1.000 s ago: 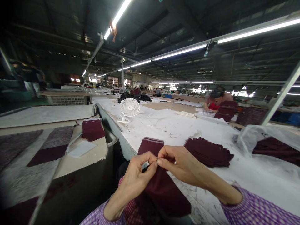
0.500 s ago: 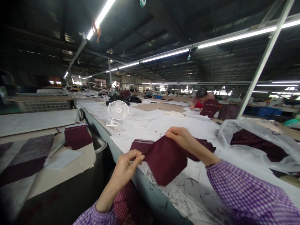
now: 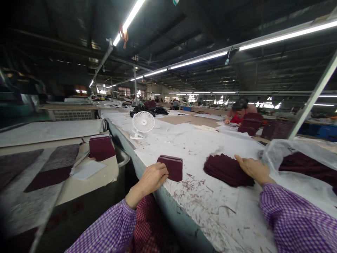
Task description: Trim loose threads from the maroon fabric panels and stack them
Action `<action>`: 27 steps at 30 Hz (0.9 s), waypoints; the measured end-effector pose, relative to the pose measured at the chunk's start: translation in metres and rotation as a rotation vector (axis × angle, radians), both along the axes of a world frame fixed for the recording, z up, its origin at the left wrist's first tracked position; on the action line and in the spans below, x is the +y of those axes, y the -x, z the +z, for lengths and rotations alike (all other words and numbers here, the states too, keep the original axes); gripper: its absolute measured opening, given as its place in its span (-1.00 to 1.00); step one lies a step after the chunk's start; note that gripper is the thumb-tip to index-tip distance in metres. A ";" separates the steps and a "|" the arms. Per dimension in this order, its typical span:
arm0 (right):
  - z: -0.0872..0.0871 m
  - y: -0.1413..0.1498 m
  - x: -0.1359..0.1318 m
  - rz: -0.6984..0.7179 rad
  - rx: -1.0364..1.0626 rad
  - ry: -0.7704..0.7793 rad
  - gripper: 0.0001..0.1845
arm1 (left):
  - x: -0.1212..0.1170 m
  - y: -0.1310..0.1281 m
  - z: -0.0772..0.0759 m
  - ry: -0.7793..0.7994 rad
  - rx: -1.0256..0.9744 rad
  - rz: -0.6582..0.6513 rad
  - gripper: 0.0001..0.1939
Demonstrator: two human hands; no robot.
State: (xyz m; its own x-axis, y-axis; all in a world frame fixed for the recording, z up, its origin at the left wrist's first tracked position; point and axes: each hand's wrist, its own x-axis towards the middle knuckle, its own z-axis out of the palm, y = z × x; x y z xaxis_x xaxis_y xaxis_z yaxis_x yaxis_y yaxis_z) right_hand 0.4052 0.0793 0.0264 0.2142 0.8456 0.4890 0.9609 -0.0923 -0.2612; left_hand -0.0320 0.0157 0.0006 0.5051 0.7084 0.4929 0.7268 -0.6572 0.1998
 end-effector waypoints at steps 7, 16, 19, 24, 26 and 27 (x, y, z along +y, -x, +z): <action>0.028 0.061 -0.007 0.190 -0.160 -0.042 -0.67 | 0.014 -0.003 -0.009 0.278 -0.496 0.209 -0.80; 0.030 0.237 -0.049 0.943 -0.225 0.178 -0.61 | 0.016 -0.004 -0.011 0.279 -0.516 0.174 -0.83; 0.026 0.258 -0.042 0.829 -0.200 0.197 -0.81 | 0.006 -0.004 -0.010 0.085 -0.579 0.180 -0.85; 0.034 0.255 -0.011 0.623 -0.024 0.189 -0.74 | -0.016 -0.012 -0.005 -0.201 -0.496 0.096 -0.76; 0.039 0.249 -0.004 0.598 0.044 0.174 -0.73 | -0.015 -0.017 -0.004 -0.099 -0.315 -0.008 -0.75; 0.042 0.246 -0.003 0.590 0.076 0.161 -0.73 | -0.012 -0.019 -0.004 -0.041 -0.244 -0.033 -0.75</action>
